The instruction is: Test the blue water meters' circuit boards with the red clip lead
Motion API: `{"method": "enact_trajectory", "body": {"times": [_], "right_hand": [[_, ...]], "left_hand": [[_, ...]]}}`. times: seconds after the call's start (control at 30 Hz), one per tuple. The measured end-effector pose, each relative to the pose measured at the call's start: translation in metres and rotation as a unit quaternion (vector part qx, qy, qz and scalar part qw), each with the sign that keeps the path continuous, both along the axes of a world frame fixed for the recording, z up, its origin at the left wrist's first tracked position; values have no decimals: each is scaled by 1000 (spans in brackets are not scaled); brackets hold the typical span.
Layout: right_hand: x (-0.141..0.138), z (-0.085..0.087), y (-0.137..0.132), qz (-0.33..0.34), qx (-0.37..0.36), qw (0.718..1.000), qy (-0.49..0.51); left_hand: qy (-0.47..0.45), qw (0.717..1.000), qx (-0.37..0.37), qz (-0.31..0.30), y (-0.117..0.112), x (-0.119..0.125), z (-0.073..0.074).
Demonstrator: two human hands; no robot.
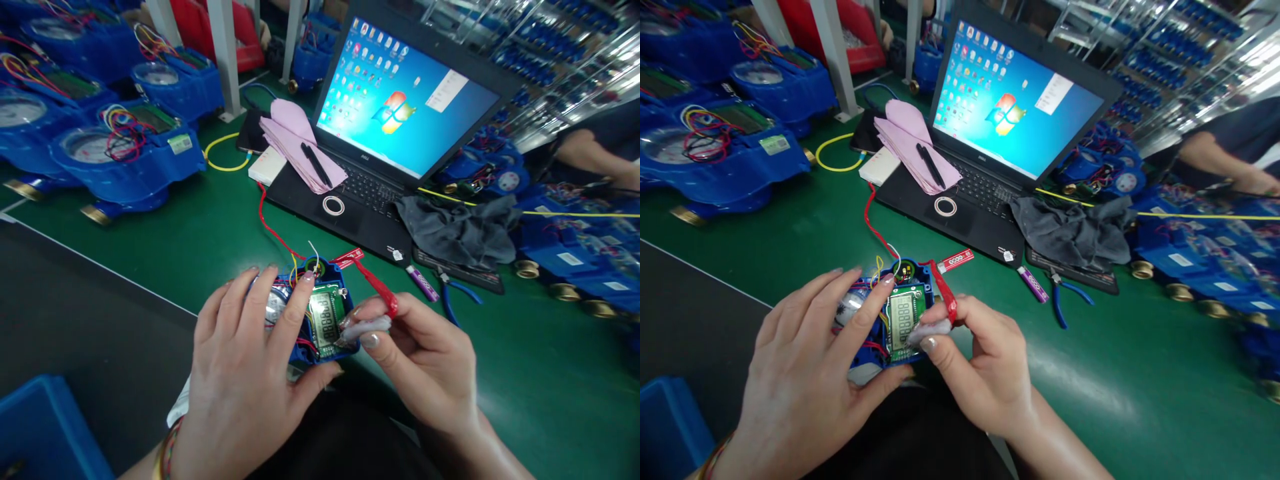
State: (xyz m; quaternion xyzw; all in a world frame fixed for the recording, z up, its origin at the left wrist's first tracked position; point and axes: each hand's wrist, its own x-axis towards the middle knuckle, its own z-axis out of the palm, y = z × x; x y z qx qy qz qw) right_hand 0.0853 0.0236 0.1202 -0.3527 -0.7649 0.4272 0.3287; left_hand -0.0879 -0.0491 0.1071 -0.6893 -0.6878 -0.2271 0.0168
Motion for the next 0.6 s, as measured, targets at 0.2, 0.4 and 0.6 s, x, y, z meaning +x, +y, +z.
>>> {"method": "enact_trajectory", "body": {"times": [0.2, 0.4, 0.6], "right_hand": [[-1, 2, 0, 2, 8, 1000, -10], [-6, 6, 1, 48, 74, 996, -31], [-10, 11, 4, 102, 125, 986, -42]], "left_hand": [[5, 1000, 3, -4, -1, 0, 0], [5, 1000, 4, -4, -3, -1, -1], [17, 1000, 6, -6, -2, -1, -2]]}}
